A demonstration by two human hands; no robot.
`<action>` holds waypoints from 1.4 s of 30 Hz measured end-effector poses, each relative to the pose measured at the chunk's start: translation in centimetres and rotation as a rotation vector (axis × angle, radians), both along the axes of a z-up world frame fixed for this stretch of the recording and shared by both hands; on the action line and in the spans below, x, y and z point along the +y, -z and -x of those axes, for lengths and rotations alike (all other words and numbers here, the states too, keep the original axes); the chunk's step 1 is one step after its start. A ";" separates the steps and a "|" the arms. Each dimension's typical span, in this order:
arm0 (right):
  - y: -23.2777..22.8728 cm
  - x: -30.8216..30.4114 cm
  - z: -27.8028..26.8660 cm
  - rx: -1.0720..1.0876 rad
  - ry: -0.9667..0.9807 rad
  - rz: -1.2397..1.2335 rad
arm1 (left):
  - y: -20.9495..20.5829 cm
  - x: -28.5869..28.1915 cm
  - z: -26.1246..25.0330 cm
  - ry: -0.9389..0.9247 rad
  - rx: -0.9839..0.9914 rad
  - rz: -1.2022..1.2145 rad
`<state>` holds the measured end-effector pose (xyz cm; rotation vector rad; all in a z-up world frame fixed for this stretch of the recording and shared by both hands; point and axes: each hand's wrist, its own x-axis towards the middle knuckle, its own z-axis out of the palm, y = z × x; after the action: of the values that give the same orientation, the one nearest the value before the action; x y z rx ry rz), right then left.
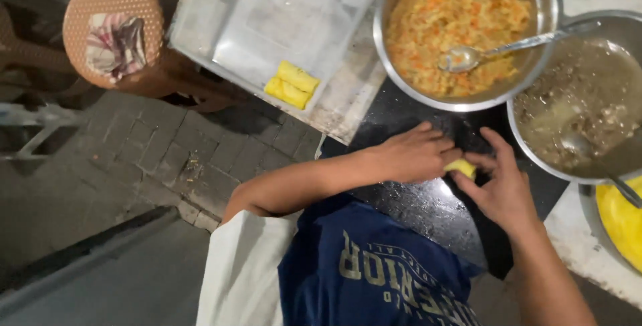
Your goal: The person places a yellow crepe on a cutting board, adds a vegetable mixture and a meat mixture using a spoon, then folds and rolls the crepe into a cylinder. The finished roll is placed into a clear plastic container. The process is repeated with additional crepes.
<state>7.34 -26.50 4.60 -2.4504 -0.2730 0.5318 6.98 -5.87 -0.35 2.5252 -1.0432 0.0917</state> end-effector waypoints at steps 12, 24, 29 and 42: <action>-4.1 15.4 -0.8 0.108 -0.507 -0.189 | -10.4 17.7 3.0 -0.098 0.551 0.385; -2.3 31.0 -9.5 -0.170 -0.633 0.100 | -5.8 31.1 -2.9 -0.304 0.502 0.795; 0.0 32.8 -9.9 -0.168 -0.676 0.318 | -0.2 31.2 -4.1 -0.437 0.504 0.562; -4.3 32.7 -7.8 -0.107 -0.723 0.496 | -2.9 29.6 -2.4 -0.874 0.591 0.502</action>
<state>15.14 6.18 8.89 -2.8173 -1.2255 0.8451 9.34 23.77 2.59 2.1279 0.3079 -0.1286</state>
